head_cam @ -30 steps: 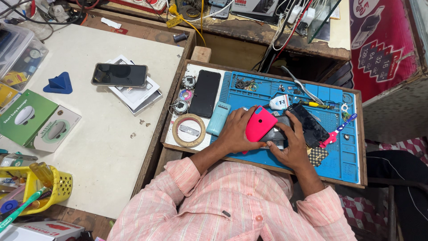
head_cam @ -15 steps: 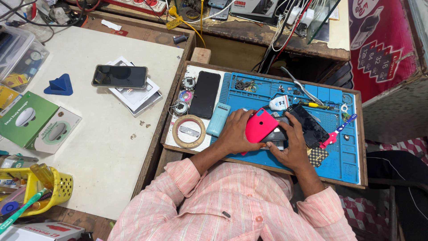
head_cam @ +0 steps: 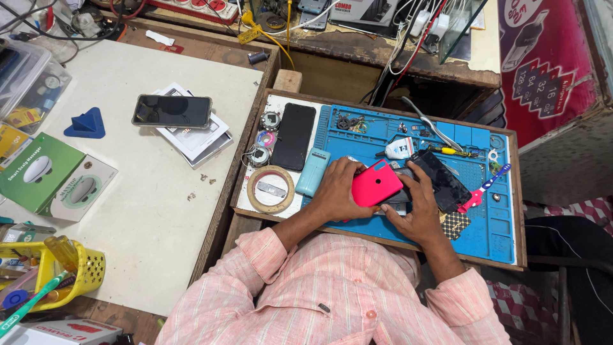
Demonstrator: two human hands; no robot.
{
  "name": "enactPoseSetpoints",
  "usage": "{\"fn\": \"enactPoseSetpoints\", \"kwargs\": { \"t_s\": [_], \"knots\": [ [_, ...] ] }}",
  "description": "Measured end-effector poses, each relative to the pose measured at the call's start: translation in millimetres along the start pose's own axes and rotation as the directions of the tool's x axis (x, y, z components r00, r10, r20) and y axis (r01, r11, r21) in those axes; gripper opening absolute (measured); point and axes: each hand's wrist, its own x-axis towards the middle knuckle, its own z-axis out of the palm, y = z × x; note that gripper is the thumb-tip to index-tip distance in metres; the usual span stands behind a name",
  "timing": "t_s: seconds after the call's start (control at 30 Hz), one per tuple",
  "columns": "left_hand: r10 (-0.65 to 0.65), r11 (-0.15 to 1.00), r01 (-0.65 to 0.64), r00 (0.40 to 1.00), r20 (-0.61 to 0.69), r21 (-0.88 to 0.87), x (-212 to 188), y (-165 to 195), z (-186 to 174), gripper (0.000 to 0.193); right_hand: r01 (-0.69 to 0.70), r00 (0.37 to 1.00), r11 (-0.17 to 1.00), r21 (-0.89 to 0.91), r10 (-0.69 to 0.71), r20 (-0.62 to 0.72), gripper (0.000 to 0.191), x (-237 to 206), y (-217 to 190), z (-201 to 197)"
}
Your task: The person disassembles a smartphone at a repair bench, prying off the back cover and working on the internal components by hand. They then pick up a pink phone case, fit it onto a phone, and press it into place on the work mat.
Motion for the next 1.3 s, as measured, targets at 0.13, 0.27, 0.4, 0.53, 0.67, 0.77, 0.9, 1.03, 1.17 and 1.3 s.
{"fn": "enactPoseSetpoints", "kwargs": {
  "t_s": [0.13,0.27,0.4,0.53,0.67,0.77,0.9,1.03,1.17,1.3],
  "knots": [
    [0.001,1.0,-0.001,1.0,-0.001,0.0,0.4,0.3,-0.5,0.09,-0.005,1.0,1.0,0.011,0.005,0.005,0.075,0.9,-0.5,-1.5],
    [-0.006,1.0,0.006,1.0,0.006,0.006,0.6,1.0,-1.1,0.091,-0.002,1.0,1.0,0.016,0.002,0.005,0.076,1.0,-0.4,-1.4],
    [-0.003,1.0,0.003,1.0,-0.002,0.003,0.1,1.8,-1.6,0.091,-0.006,1.0,1.0,0.025,0.005,0.011,0.076,1.1,-0.9,-1.0],
    [-0.006,1.0,0.006,1.0,0.006,0.017,0.6,2.7,-1.9,0.093,-0.023,1.0,0.999,0.029,0.022,0.02,0.077,2.6,-2.1,-2.7],
    [-0.003,1.0,0.003,1.0,-0.004,0.021,1.8,4.2,-2.1,0.095,-0.037,0.999,0.999,0.021,0.037,0.025,0.077,4.1,-4.0,-4.4],
    [-0.005,1.0,0.005,1.0,-0.001,0.011,1.8,5.4,-2.8,0.097,-0.015,1.0,0.999,0.029,0.014,0.017,0.078,4.9,-5.0,-6.0],
    [-0.001,1.0,0.001,1.0,0.006,0.006,1.2,7.0,-4.2,0.098,-0.014,1.0,1.0,0.027,0.013,0.014,0.079,4.7,-5.5,-6.5],
    [0.01,1.0,-0.01,1.0,-0.011,0.0,0.7,8.6,-5.2,0.096,-0.013,1.0,0.999,0.031,0.012,0.007,0.08,3.8,-5.5,-6.3],
    [0.001,1.0,-0.001,1.0,-0.012,0.006,0.8,9.4,-5.9,0.097,-0.016,1.0,0.998,0.058,0.015,0.012,0.078,2.4,-6.1,-5.7],
    [-0.011,1.0,0.011,1.0,0.0,0.017,0.4,9.2,-6.1,0.097,-0.011,1.0,0.998,0.056,0.01,0.02,0.077,2.9,-5.6,-5.3]
  ]
}}
